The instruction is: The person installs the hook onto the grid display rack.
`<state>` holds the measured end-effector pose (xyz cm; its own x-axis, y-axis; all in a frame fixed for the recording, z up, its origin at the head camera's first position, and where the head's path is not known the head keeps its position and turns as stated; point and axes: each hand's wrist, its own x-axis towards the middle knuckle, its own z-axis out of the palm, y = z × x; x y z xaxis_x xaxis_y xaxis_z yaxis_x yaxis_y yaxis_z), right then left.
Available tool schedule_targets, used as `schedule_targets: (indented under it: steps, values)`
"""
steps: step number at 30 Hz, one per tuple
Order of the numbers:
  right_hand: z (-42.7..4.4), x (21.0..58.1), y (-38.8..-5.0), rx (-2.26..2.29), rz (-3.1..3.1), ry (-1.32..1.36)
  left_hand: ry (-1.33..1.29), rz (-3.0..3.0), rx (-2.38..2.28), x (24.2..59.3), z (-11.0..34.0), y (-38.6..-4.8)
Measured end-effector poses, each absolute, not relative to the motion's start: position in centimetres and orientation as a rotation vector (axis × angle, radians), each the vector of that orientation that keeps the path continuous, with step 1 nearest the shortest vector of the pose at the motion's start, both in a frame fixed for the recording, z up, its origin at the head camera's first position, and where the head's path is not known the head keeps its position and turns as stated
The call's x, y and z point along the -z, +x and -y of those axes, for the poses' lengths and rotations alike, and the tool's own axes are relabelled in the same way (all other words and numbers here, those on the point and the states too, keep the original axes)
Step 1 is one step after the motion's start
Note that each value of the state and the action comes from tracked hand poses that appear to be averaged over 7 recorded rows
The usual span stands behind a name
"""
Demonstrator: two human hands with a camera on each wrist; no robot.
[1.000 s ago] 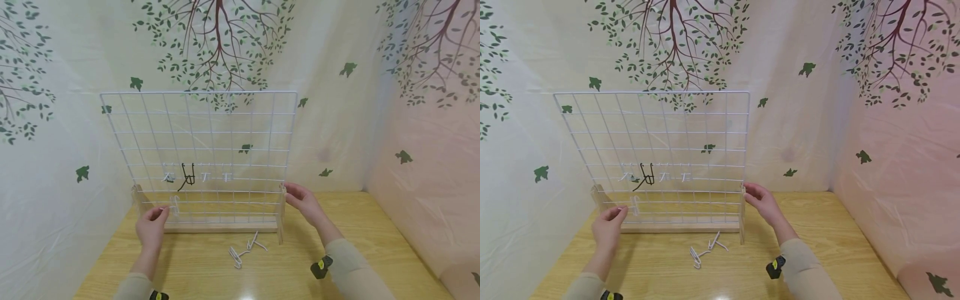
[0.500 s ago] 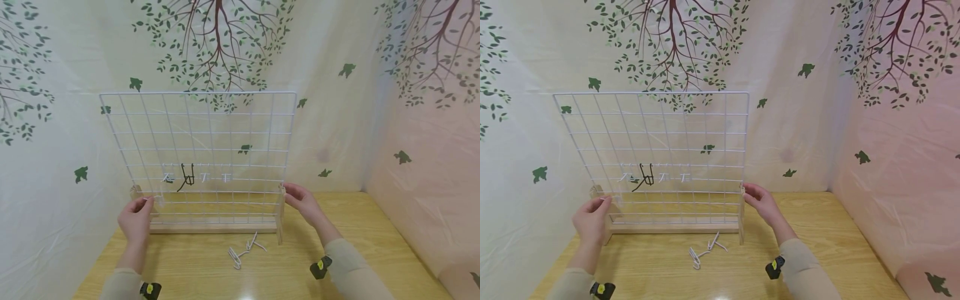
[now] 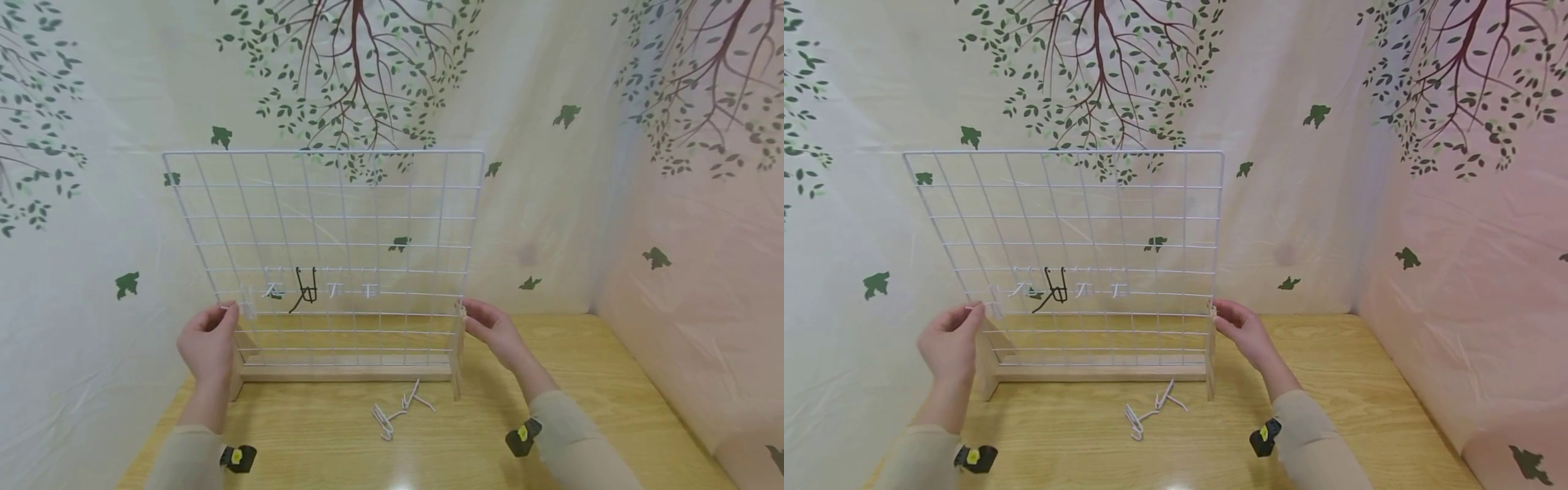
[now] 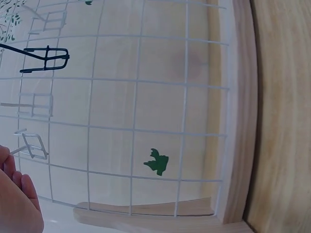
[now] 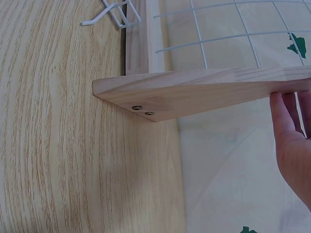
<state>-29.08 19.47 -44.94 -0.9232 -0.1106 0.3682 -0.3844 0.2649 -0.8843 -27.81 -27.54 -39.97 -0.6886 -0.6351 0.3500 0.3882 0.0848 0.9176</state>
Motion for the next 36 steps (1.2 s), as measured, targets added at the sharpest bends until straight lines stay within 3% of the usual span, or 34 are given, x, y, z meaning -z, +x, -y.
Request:
schedule_targets:
  steps: [36]
  values:
    - [-19.5,44.9,-28.5,-1.756,2.294,0.492,0.223,1.492,1.751,36.0,26.9,-28.4]
